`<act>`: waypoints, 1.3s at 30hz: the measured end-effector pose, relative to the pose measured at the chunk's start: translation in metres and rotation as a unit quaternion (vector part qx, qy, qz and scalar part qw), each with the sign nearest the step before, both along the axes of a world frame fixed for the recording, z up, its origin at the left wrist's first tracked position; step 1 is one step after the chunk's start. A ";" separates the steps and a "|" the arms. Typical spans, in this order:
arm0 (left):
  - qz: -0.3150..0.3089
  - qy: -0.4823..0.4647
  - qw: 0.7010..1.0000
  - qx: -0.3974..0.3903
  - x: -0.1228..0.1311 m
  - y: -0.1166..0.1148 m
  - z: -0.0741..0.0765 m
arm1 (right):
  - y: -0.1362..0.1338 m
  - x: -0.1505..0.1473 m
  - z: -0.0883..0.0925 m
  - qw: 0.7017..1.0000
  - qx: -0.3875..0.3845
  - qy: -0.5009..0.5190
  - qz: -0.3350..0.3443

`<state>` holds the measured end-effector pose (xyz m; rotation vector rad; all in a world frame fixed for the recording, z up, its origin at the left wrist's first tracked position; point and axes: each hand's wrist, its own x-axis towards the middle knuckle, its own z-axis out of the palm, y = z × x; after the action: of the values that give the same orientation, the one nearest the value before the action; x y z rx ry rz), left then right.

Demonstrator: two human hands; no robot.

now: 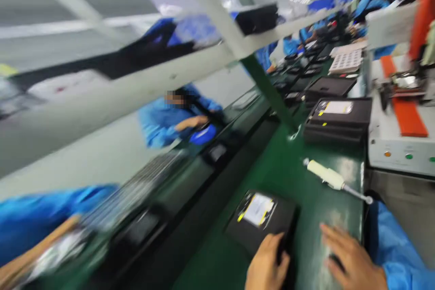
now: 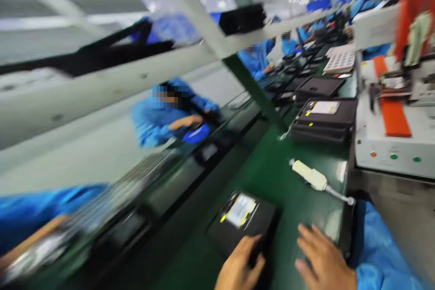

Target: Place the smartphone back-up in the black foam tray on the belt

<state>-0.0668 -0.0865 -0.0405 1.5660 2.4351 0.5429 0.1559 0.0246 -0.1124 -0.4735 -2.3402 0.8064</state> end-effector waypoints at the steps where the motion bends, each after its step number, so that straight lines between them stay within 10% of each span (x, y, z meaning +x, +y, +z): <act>1: -0.003 -0.016 1.000 -0.011 0.028 -0.008 -0.002 | 0.005 0.000 0.000 0.999 -0.039 0.010 -0.008; 8: 0.087 -0.339 0.936 0.040 0.135 -0.045 -0.005 | 0.035 -0.020 0.011 0.995 -0.080 -0.035 0.046; 14: 0.377 -0.655 0.587 0.292 0.095 -0.043 0.003 | 0.031 -0.015 0.007 0.993 -0.050 -0.057 0.087; 17: 0.396 -0.685 0.529 0.306 0.079 -0.029 0.006 | 0.032 -0.015 0.005 0.993 -0.055 -0.049 0.090; 20: 0.389 -0.684 0.543 0.293 0.072 -0.012 0.005 | 0.033 -0.017 0.004 0.993 -0.063 -0.041 0.092; 27: 0.288 -0.622 0.703 0.188 0.068 0.025 -0.017 | 0.028 -0.020 -0.001 0.993 -0.084 -0.024 0.080; 35: 0.285 -0.592 0.687 0.311 0.077 0.021 -0.023 | 0.028 -0.029 0.016 0.959 -0.268 0.094 -0.018; 39: 0.321 -0.554 0.711 0.289 0.080 0.023 -0.033 | 0.023 -0.039 0.026 0.924 -0.377 0.036 0.048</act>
<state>0.0130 -0.0637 -0.0739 0.1015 1.7086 1.8277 0.1165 0.0477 -0.0864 -0.6249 -1.9228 1.7488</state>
